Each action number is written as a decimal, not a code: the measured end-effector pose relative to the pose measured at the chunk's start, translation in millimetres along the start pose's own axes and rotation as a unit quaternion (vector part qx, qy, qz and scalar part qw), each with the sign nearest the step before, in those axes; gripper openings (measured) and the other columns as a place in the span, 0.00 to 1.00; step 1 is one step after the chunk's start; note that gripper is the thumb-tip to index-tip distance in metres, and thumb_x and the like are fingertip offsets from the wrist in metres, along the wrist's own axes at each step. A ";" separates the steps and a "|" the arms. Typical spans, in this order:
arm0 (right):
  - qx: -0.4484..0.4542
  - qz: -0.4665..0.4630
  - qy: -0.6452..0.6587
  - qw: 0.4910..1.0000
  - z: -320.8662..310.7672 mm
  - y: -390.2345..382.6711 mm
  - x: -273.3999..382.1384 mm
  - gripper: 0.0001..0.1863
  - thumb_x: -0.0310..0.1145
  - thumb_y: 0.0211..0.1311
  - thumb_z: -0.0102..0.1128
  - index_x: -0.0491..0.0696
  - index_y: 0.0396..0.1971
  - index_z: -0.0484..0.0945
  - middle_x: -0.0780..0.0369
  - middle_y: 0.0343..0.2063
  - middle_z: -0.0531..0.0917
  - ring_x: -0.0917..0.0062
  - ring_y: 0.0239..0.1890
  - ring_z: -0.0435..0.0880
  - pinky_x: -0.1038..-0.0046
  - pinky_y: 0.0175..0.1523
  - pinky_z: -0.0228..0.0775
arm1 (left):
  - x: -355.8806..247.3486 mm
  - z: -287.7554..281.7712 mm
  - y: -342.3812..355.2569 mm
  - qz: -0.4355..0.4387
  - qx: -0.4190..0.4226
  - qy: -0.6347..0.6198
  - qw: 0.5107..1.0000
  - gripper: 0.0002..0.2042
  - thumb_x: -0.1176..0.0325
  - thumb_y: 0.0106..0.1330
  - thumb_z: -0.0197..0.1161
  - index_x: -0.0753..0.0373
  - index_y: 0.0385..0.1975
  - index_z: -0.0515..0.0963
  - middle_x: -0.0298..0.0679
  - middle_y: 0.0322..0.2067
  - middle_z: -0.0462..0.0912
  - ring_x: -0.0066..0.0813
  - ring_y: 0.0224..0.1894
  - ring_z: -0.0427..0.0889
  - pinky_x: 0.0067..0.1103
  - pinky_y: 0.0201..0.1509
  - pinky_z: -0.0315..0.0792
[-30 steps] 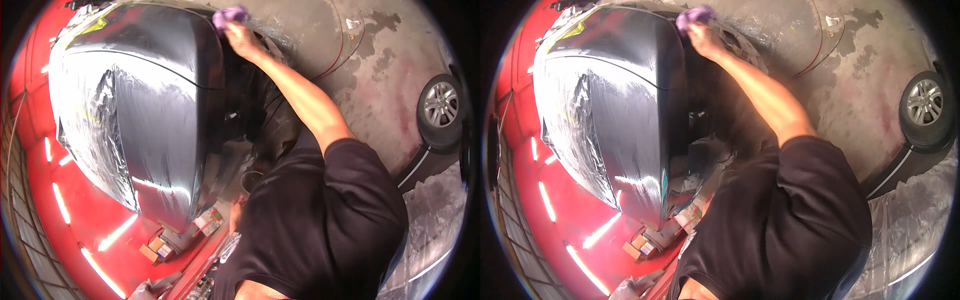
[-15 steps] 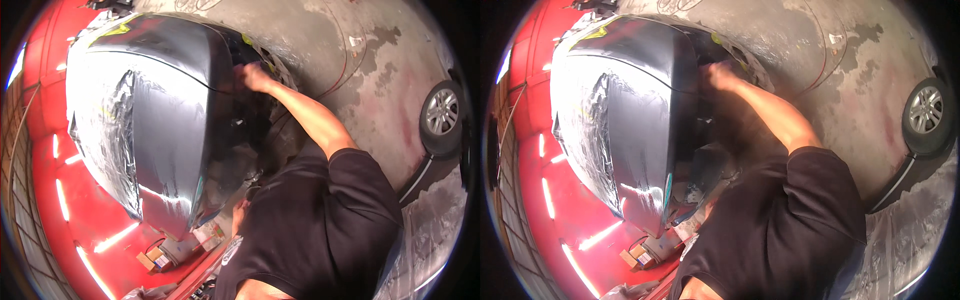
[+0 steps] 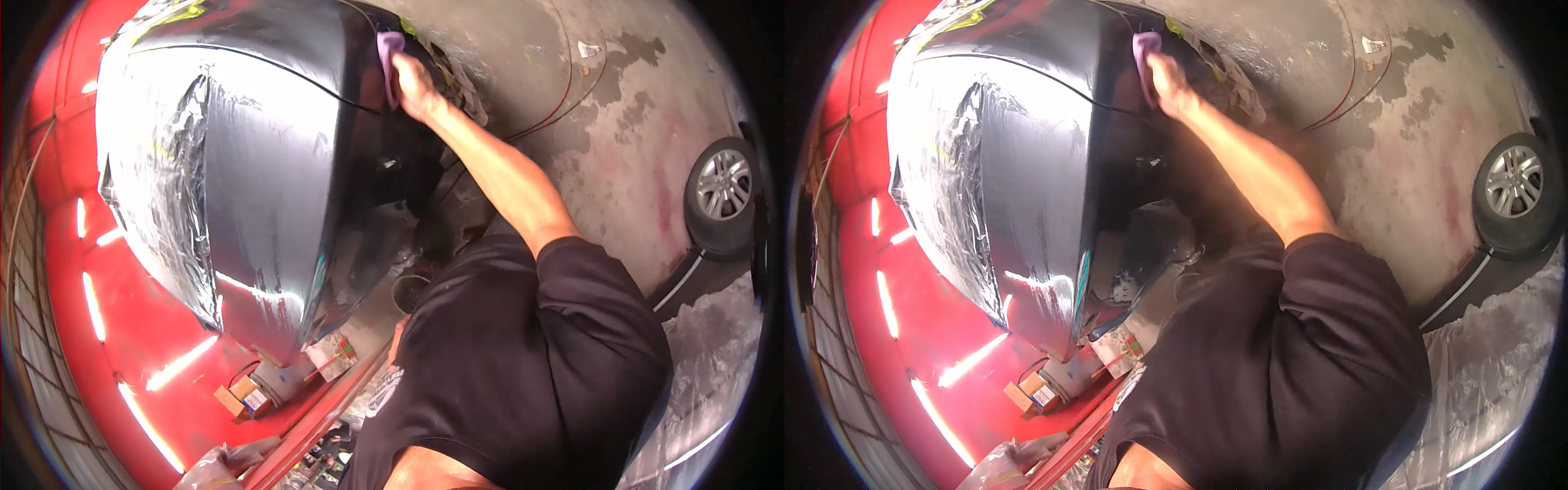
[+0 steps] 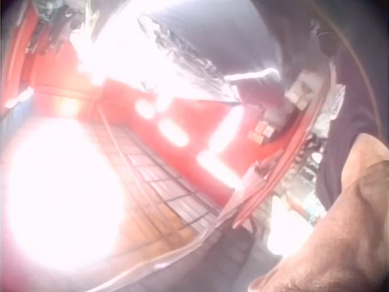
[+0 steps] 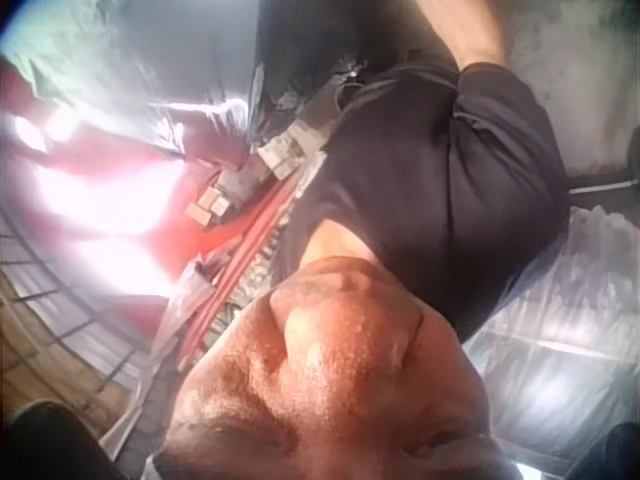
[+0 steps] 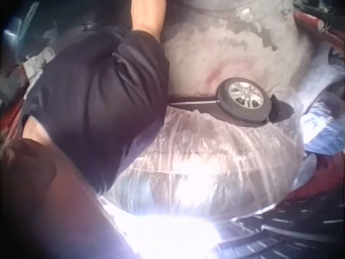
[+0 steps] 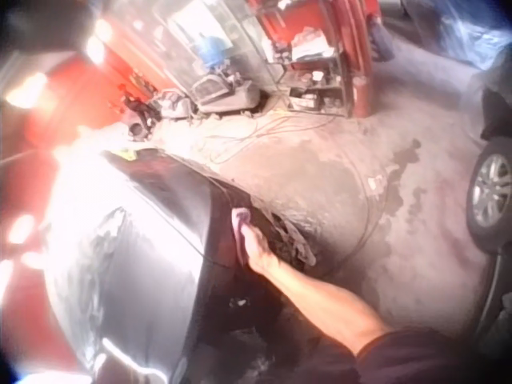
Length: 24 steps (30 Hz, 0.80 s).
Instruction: The person sands the trunk of a car using a sanding block, then dips a cloth into a bucket of water and wipes down the sanded surface and the lower rear bumper area.
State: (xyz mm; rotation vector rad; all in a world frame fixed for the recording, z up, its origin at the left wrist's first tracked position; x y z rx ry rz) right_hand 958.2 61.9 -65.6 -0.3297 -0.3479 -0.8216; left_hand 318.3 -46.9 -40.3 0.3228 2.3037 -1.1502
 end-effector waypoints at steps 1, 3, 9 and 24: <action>0.009 -0.016 -0.058 0.998 1.4 -20.8 -8.5 0.16 0.41 0.74 0.47 0.49 0.36 0.81 0.67 0.30 0.81 0.82 0.35 0.79 0.74 0.41 0.73 | -10.2 -2.7 7.3 0.030 -0.008 0.017 0.999 0.20 0.62 0.76 0.60 0.69 0.60 0.77 0.44 0.48 0.86 0.31 0.49 0.83 0.25 0.55 0.76; 0.012 -0.117 -0.330 0.937 30.9 -87.5 2.1 0.17 0.40 0.74 0.45 0.44 0.36 0.80 0.61 0.30 0.82 0.73 0.37 0.83 0.69 0.41 0.74 | -6.6 -13.3 19.1 0.046 -0.020 0.026 0.998 0.20 0.62 0.76 0.60 0.69 0.60 0.77 0.44 0.48 0.86 0.31 0.49 0.84 0.26 0.55 0.76; 0.032 -0.192 -0.524 0.829 8.2 -133.1 4.1 0.17 0.35 0.67 0.47 0.38 0.42 0.78 0.43 0.37 0.83 0.48 0.44 0.83 0.60 0.46 0.74 | 40.1 -41.4 80.1 -0.131 -0.010 -0.115 0.985 0.18 0.61 0.76 0.59 0.64 0.59 0.77 0.40 0.45 0.87 0.29 0.41 0.87 0.26 0.41 0.81; -0.050 -0.340 -0.687 0.641 69.3 -210.3 -45.0 0.29 0.19 0.52 0.59 0.35 0.59 0.71 0.40 0.67 0.64 0.42 0.71 0.61 0.56 0.73 0.61 | 89.2 -23.9 50.0 -0.104 0.049 -0.062 0.991 0.22 0.59 0.76 0.61 0.69 0.60 0.76 0.40 0.49 0.86 0.25 0.48 0.83 0.21 0.51 0.76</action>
Point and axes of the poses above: each hand's wrist, its own y-axis towards the middle knuckle, its own z-axis out of the palm, x = y × z, the point moved 10 cm from there along y, towards the middle knuckle
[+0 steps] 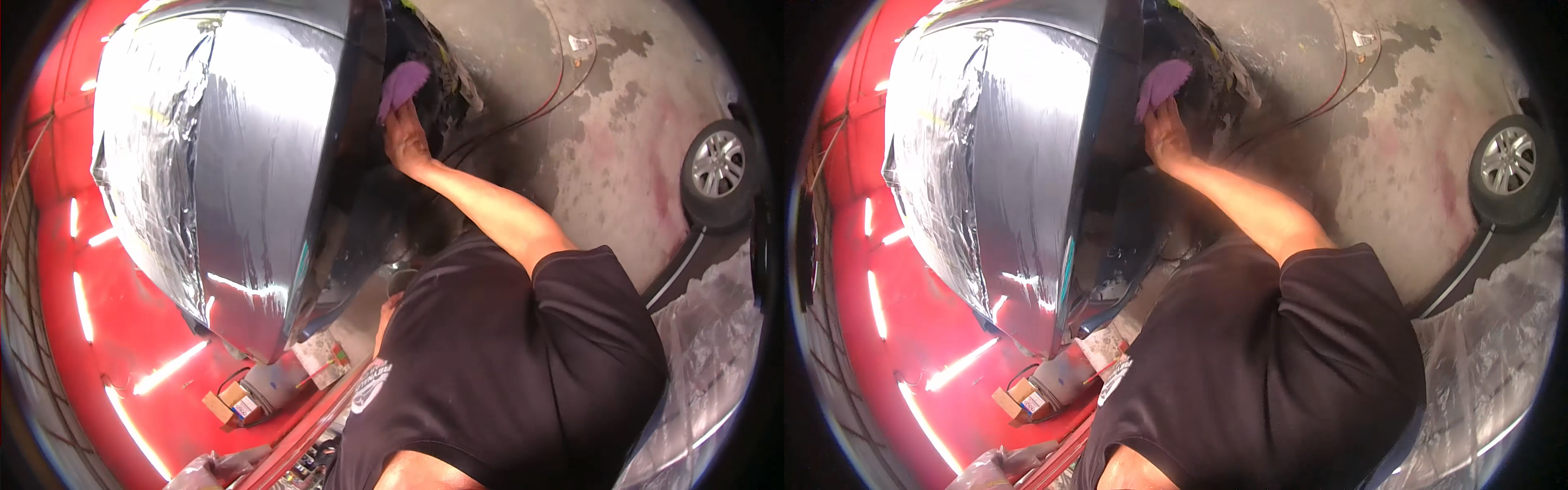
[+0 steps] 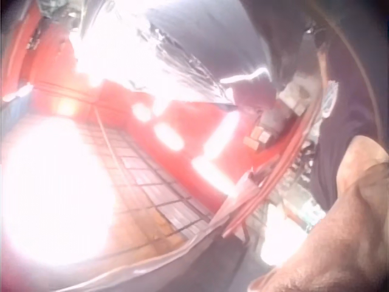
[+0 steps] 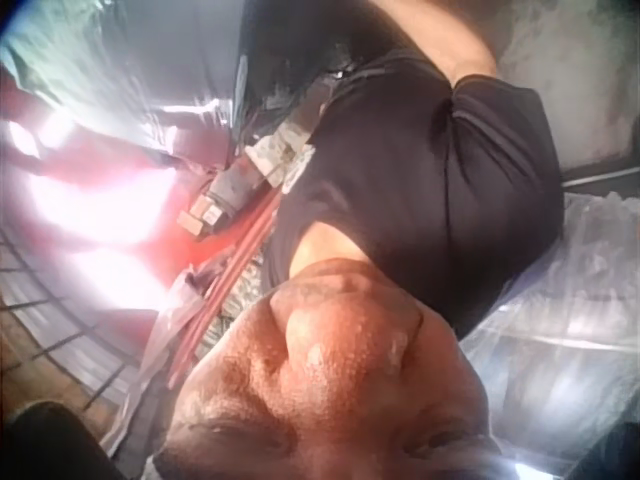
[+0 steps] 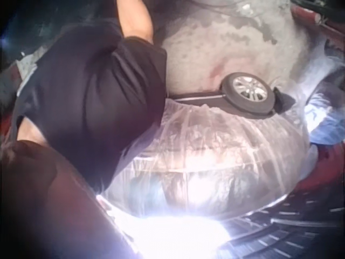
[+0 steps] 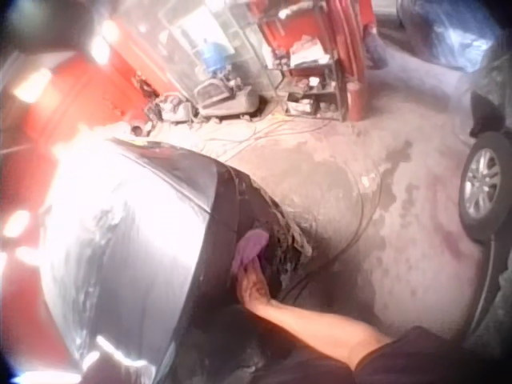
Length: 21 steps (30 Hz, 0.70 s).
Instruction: The person sands the trunk of a car using a sanding block, then dips a cloth into a bucket of water and wipes down the sanded surface and the lower rear bumper area.
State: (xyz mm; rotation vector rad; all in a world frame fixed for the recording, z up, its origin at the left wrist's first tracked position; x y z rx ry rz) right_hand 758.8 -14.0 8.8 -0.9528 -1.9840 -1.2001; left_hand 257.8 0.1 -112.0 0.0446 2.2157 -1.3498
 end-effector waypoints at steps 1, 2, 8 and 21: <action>0.087 0.001 -0.045 0.995 6.1 -27.2 16.8 0.28 0.19 0.52 0.59 0.36 0.58 0.73 0.40 0.67 0.64 0.42 0.70 0.62 0.56 0.73 0.61 | 12.4 1.3 -12.8 -0.016 0.008 -0.021 1.000 0.22 0.59 0.76 0.61 0.70 0.60 0.76 0.40 0.49 0.85 0.25 0.48 0.83 0.20 0.51 0.76; 0.085 0.000 -0.050 0.995 6.0 -41.3 21.1 0.28 0.19 0.52 0.59 0.36 0.58 0.73 0.40 0.67 0.64 0.42 0.70 0.62 0.56 0.73 0.61 | 14.2 1.7 -14.7 -0.018 0.018 -0.037 0.999 0.22 0.59 0.76 0.61 0.70 0.60 0.77 0.40 0.49 0.85 0.25 0.48 0.83 0.20 0.51 0.76; 0.076 0.239 0.233 0.940 3.1 -36.0 -3.2 0.10 0.22 0.60 0.55 0.45 0.40 0.82 0.52 0.33 0.85 0.65 0.39 0.88 0.64 0.42 0.78 | 29.9 -52.3 -1.6 0.005 -0.017 -0.019 1.000 0.21 0.58 0.76 0.60 0.65 0.61 0.77 0.38 0.45 0.86 0.26 0.42 0.85 0.22 0.46 0.78; 0.101 -0.298 -0.230 0.921 9.9 42.9 221.0 0.29 0.40 0.62 0.55 0.43 0.61 0.74 0.45 0.61 0.74 0.49 0.67 0.69 0.44 0.71 0.55 | -20.2 -27.8 -87.4 0.231 0.029 -0.097 0.968 0.21 0.60 0.74 0.63 0.68 0.60 0.78 0.44 0.53 0.85 0.29 0.53 0.83 0.25 0.57 0.76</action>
Point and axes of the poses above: each hand's wrist, its own y-axis towards the middle knuckle, its own z-axis out of the palm, x = y × z, the point moved 10 cm from there along y, towards the middle knuckle
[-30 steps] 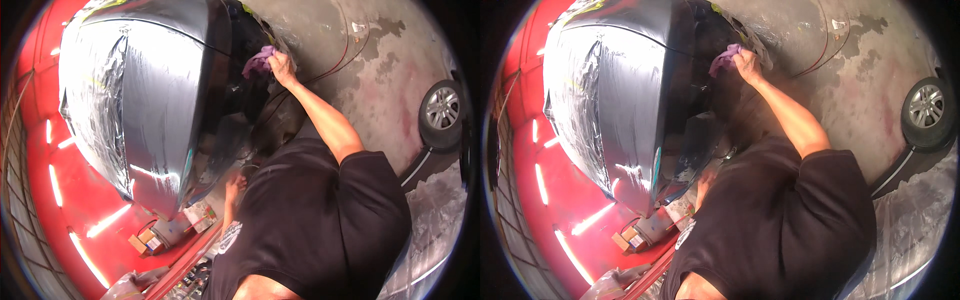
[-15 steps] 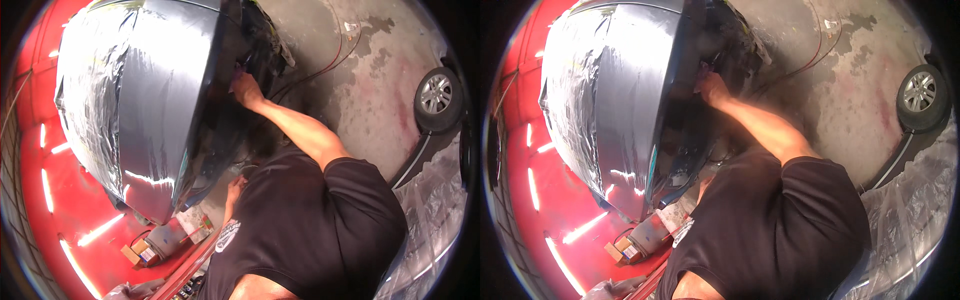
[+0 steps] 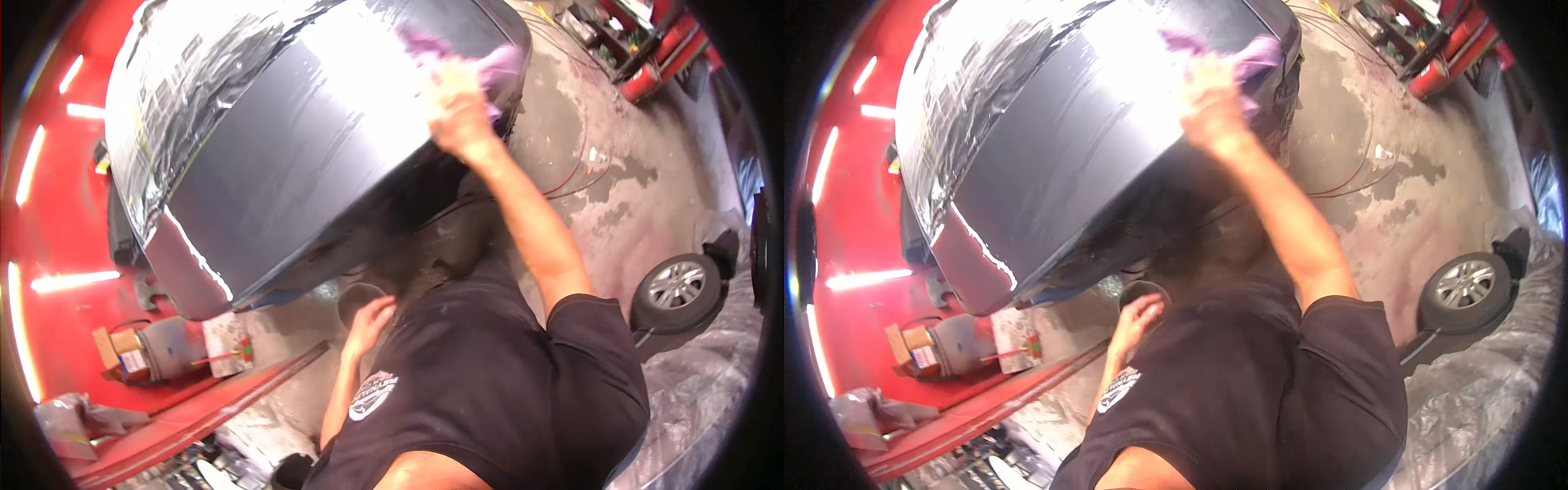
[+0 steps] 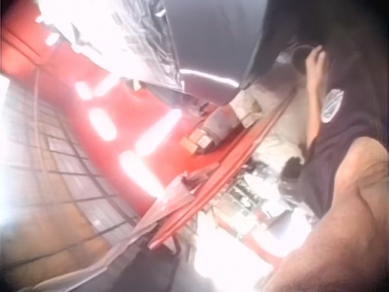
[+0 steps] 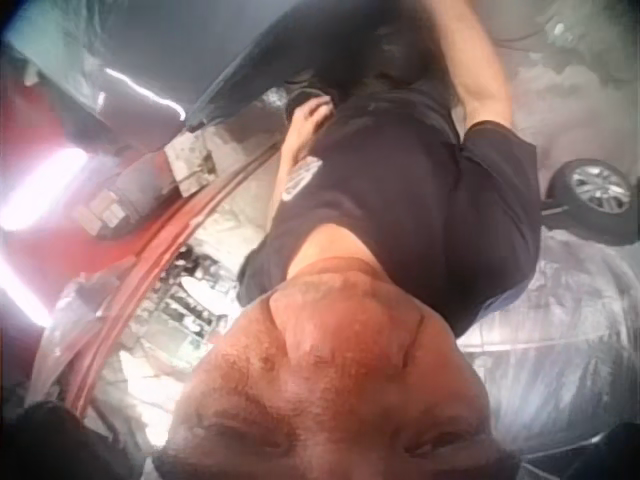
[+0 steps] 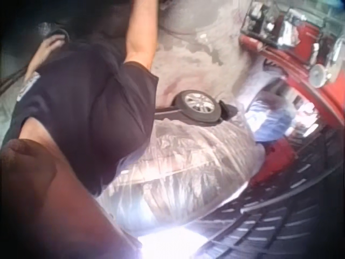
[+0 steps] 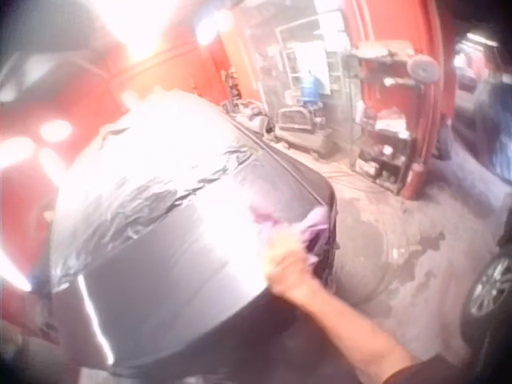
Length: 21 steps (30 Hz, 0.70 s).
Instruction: The person sands the trunk of a car using a sanding block, then dips a cloth into a bucket of water and wipes down the sanded surface and the lower rear bumper area.
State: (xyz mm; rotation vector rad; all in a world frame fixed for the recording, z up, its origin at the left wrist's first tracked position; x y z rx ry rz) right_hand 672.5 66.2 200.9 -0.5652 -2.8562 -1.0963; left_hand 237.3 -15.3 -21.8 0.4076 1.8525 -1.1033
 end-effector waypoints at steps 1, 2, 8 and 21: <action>0.108 -0.045 0.036 0.992 -11.1 4.4 53.8 0.30 0.39 0.59 0.56 0.43 0.61 0.74 0.44 0.61 0.74 0.47 0.66 0.70 0.42 0.73 0.52 | -58.3 8.0 -2.2 0.034 -0.013 -0.014 0.999 0.19 0.63 0.73 0.64 0.67 0.58 0.79 0.45 0.53 0.85 0.33 0.55 0.83 0.26 0.58 0.76; 0.106 -0.101 0.057 0.988 -14.8 1.2 97.9 0.29 0.36 0.57 0.56 0.41 0.60 0.74 0.45 0.57 0.77 0.46 0.62 0.72 0.41 0.70 0.55 | -151.5 10.0 -8.1 0.167 -0.059 0.132 0.975 0.16 0.67 0.71 0.65 0.65 0.55 0.81 0.47 0.50 0.85 0.36 0.54 0.84 0.28 0.59 0.76; 0.030 -0.263 0.236 0.935 -21.6 -14.2 203.6 0.19 0.39 0.58 0.63 0.39 0.44 0.82 0.45 0.54 0.77 0.43 0.66 0.69 0.38 0.68 0.59 | -362.7 -40.2 -36.9 0.454 -0.359 0.231 0.782 0.15 0.71 0.74 0.57 0.67 0.57 0.80 0.50 0.59 0.79 0.45 0.66 0.74 0.36 0.71 0.63; 0.091 0.187 0.386 0.899 -53.7 -121.1 -125.3 0.09 0.25 0.68 0.57 0.37 0.40 0.85 0.52 0.38 0.88 0.63 0.41 0.87 0.68 0.49 0.78 | -440.9 15.2 207.7 0.302 -0.345 0.518 0.722 0.28 0.49 0.73 0.53 0.49 0.71 0.68 0.54 0.72 0.61 0.60 0.75 0.55 0.55 0.76 0.46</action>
Point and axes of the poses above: each hand's wrist, its own y-axis towards the middle knuckle, its own z-axis out of the palm, x = y × z, the point moved 10 cm from there along y, towards the middle knuckle
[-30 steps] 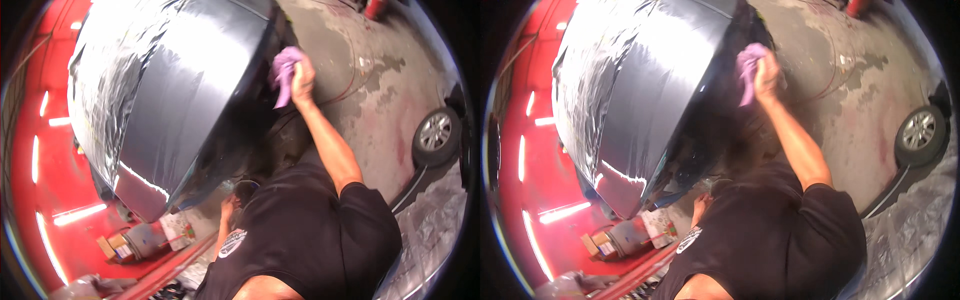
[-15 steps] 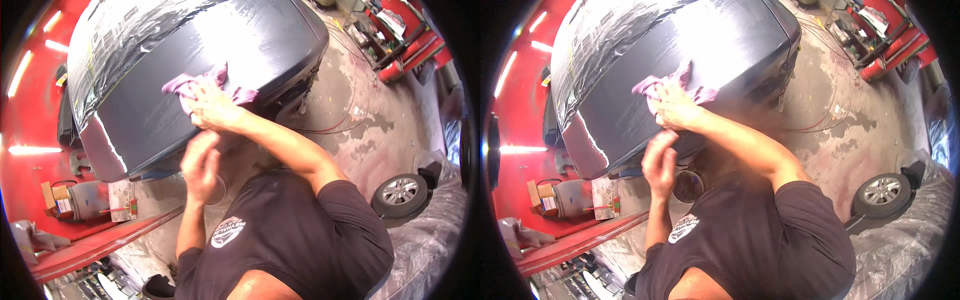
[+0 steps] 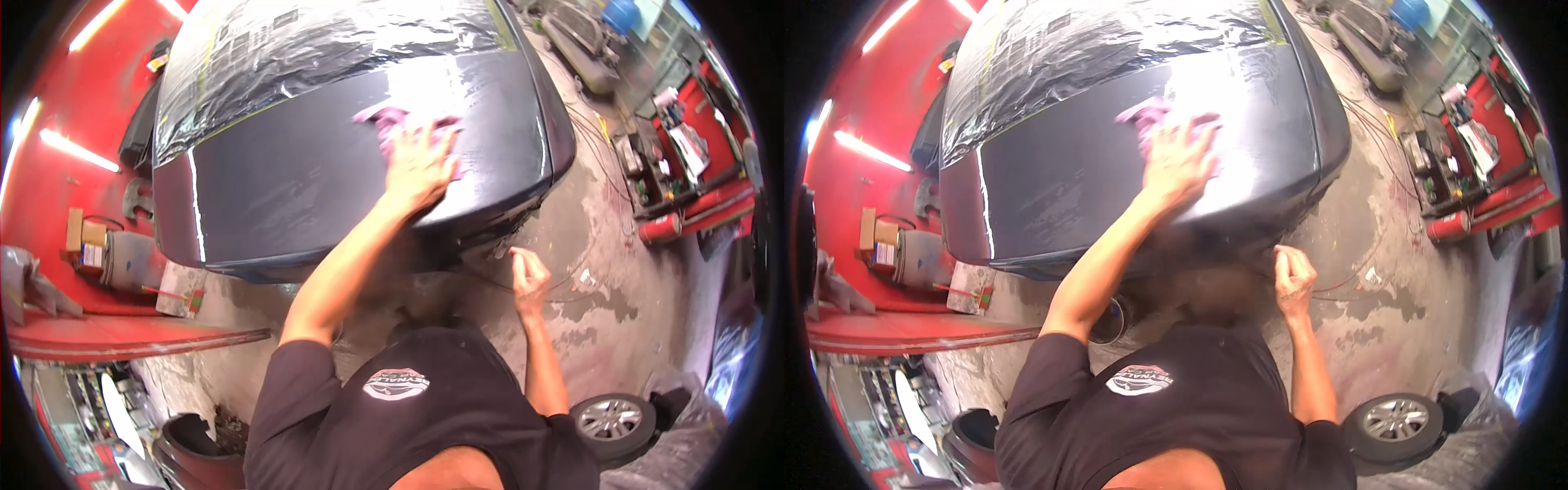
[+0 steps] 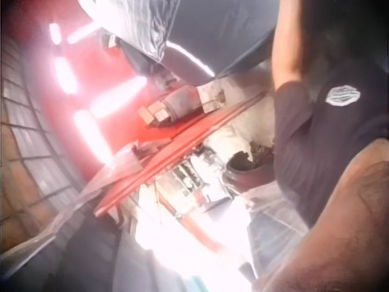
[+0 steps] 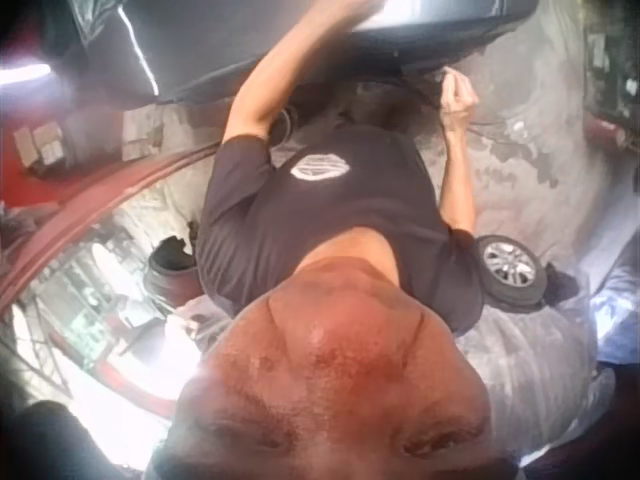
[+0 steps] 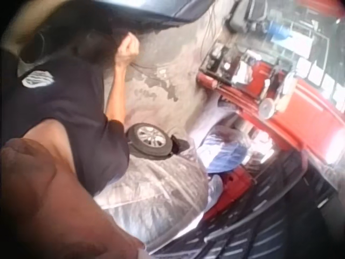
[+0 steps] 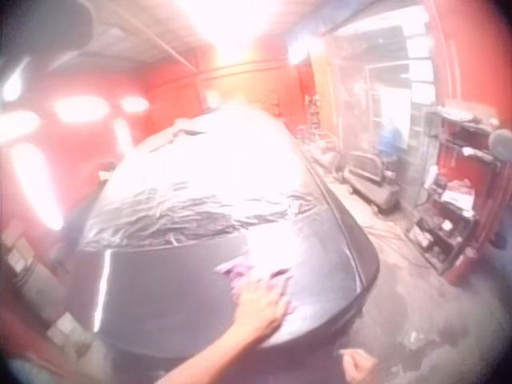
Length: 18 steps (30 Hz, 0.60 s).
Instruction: The person sands the trunk of a car using a sanding block, then dips a cloth into a bucket of water and wipes down the sanded surface and the lower rear bumper area.
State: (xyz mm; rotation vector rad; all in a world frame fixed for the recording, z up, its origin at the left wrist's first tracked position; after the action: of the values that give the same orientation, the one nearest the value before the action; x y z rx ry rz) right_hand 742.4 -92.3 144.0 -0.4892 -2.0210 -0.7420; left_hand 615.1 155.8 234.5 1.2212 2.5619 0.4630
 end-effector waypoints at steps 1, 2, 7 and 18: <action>0.023 -0.016 -0.003 1.000 13.3 3.3 -6.6 0.10 0.25 0.68 0.58 0.37 0.40 0.85 0.52 0.38 0.88 0.62 0.40 0.87 0.67 0.49 0.78 | -12.8 10.7 30.3 0.024 0.008 -0.005 1.000 0.28 0.47 0.73 0.53 0.48 0.71 0.68 0.53 0.72 0.62 0.58 0.75 0.56 0.55 0.77 0.46; 0.074 -0.035 0.009 0.997 35.0 6.5 -11.7 0.10 0.26 0.68 0.58 0.37 0.40 0.85 0.51 0.37 0.88 0.61 0.40 0.87 0.66 0.49 0.78 | -22.1 22.9 58.7 0.041 -0.037 -0.012 0.998 0.28 0.46 0.73 0.53 0.50 0.70 0.69 0.51 0.71 0.63 0.58 0.74 0.57 0.56 0.76 0.46; 0.241 -0.007 -0.083 0.967 61.8 -17.9 -133.5 0.15 0.35 0.68 0.58 0.40 0.44 0.85 0.48 0.39 0.87 0.58 0.42 0.87 0.65 0.49 0.77 | -8.2 49.7 109.7 0.124 -0.053 0.080 0.988 0.29 0.40 0.69 0.56 0.49 0.63 0.76 0.43 0.65 0.73 0.48 0.70 0.65 0.54 0.75 0.50; 0.064 0.667 -0.080 0.738 -165.5 -363.1 -489.1 0.11 0.38 0.68 0.53 0.47 0.37 0.81 0.58 0.24 0.83 0.64 0.22 0.82 0.58 0.27 0.74 | 267.4 -37.1 -13.4 -0.384 -0.090 0.237 0.888 0.33 0.47 0.74 0.48 0.62 0.72 0.61 0.59 0.67 0.66 0.53 0.71 0.63 0.53 0.69 0.59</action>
State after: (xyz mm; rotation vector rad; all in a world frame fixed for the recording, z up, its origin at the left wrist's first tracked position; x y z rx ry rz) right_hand 881.6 -498.3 -318.9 -1.6743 -1.2850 0.3567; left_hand 428.8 351.7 236.5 -0.0459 3.0093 0.8454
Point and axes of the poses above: each hand's wrist, its own y-axis towards the middle knuckle, its own z-axis out of the palm, x = y × z, the point moved 10 cm from there along y, towards the middle knuckle
